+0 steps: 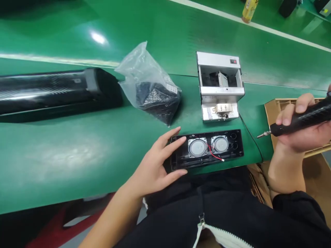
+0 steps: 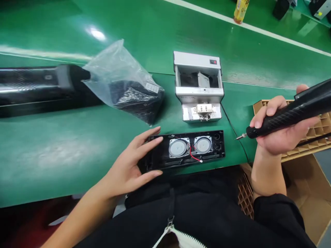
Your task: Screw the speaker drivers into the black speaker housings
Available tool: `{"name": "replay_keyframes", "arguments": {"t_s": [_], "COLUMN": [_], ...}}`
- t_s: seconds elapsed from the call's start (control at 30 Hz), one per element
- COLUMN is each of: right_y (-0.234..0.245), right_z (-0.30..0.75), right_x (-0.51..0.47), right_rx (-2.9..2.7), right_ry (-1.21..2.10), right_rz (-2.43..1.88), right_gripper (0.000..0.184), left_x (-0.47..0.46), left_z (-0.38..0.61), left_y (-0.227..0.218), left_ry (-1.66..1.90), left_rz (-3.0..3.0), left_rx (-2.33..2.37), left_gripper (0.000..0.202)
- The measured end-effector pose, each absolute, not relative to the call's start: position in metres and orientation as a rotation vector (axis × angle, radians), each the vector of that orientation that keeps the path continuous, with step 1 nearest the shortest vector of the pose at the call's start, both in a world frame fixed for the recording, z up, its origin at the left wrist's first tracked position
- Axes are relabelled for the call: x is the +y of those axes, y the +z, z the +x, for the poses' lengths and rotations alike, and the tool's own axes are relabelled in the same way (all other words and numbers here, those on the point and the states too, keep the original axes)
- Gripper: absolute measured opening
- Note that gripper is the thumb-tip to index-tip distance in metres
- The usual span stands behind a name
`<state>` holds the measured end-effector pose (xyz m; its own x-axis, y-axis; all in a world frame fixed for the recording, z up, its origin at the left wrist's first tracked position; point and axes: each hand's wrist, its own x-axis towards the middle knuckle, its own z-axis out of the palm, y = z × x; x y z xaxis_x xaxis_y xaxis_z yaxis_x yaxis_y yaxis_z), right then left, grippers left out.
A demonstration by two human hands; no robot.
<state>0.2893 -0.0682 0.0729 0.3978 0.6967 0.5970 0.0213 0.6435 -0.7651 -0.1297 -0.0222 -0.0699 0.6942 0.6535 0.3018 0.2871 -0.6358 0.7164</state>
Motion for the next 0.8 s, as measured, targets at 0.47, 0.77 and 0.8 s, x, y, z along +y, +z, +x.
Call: {"name": "replay_keyframes", "arguments": {"t_s": [0.47, 0.77, 0.8], "right_y": [0.089, 0.072, 0.069], "right_z": [0.211, 0.186, 0.186], "right_x": [0.001, 0.020, 0.021], "right_rx": [-1.345, -1.393, -1.390], "right_ry": [0.428, 0.471, 0.483], "right_rz": [-0.858, -0.845, -0.863], "right_gripper": [0.073, 0.063, 0.065], "left_x": [0.001, 0.020, 0.020], "left_z": [-0.106, -0.083, -0.083], "left_y": [-0.054, -0.050, -0.050], "left_ry": [0.779, 0.667, 0.690], "left_rz": [2.260, 2.003, 1.991], "left_rx": [0.738, 0.611, 0.600], "left_gripper": [0.037, 0.028, 0.026]}}
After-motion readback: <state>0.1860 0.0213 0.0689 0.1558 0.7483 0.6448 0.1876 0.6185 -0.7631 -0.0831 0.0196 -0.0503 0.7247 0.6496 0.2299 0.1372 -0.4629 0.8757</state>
